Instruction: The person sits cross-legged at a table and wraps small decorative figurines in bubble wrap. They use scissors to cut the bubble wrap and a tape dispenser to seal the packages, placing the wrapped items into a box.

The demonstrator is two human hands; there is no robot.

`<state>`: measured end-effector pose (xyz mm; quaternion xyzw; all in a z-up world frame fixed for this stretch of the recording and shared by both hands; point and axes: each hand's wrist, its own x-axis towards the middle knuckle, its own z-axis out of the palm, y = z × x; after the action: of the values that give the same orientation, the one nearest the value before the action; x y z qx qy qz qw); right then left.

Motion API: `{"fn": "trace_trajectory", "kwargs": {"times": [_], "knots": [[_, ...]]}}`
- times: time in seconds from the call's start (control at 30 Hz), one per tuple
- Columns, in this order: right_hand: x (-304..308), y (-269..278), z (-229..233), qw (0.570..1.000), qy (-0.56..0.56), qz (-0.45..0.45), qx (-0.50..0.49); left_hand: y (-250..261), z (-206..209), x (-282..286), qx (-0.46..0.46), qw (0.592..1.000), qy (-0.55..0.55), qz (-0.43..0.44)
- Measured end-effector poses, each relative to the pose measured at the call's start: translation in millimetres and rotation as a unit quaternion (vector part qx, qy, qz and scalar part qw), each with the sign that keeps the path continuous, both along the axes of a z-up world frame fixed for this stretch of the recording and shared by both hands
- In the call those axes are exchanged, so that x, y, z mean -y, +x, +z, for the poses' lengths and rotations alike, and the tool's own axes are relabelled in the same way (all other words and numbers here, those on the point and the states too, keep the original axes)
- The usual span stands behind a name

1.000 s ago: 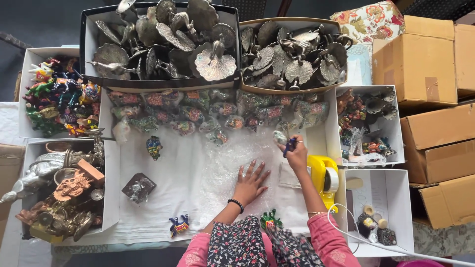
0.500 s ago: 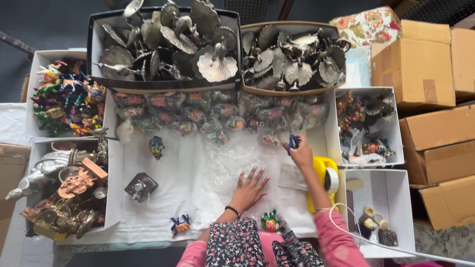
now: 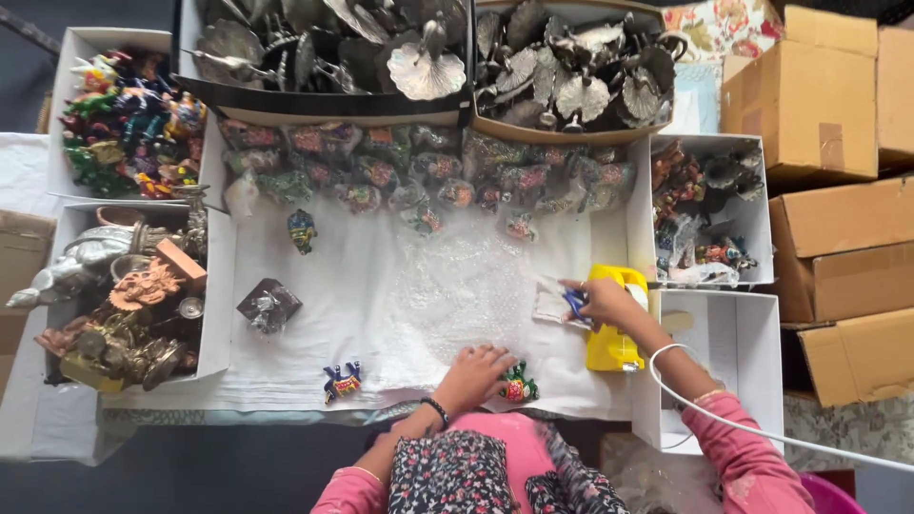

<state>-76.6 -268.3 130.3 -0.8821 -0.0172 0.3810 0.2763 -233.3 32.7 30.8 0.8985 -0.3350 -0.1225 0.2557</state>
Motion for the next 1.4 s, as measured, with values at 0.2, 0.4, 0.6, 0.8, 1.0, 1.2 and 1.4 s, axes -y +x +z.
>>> {"fn": "trace_trajectory", "kwargs": {"times": [0.2,0.4,0.6,0.8,1.0,1.2,1.4], "knots": [[1,-37,-19,0.995,-0.078,0.045,0.045,-15,38,10,-0.021,1.0,0.011,-0.017],[14,-68,-40,0.94,-0.07,0.083,0.323,-31,12,24,0.041,0.999,0.02,-0.025],[1,-59,16,0.997,-0.002,0.058,0.05,-38,-2,30,0.036,0.999,0.018,-0.012],[38,-31,-61,0.991,0.034,0.125,-0.014,-40,20,33,0.024,0.999,0.032,-0.005],[35,15,-44,0.977,-0.056,0.156,-0.132,-44,8,39,0.021,0.998,0.057,0.025],[18,44,-37,0.942,-0.055,0.291,-0.161,-48,5,35,-0.002,0.998,0.032,0.048],[9,65,-44,0.924,-0.112,0.244,-0.273,-46,6,38,-0.006,0.998,0.036,0.044]]}}
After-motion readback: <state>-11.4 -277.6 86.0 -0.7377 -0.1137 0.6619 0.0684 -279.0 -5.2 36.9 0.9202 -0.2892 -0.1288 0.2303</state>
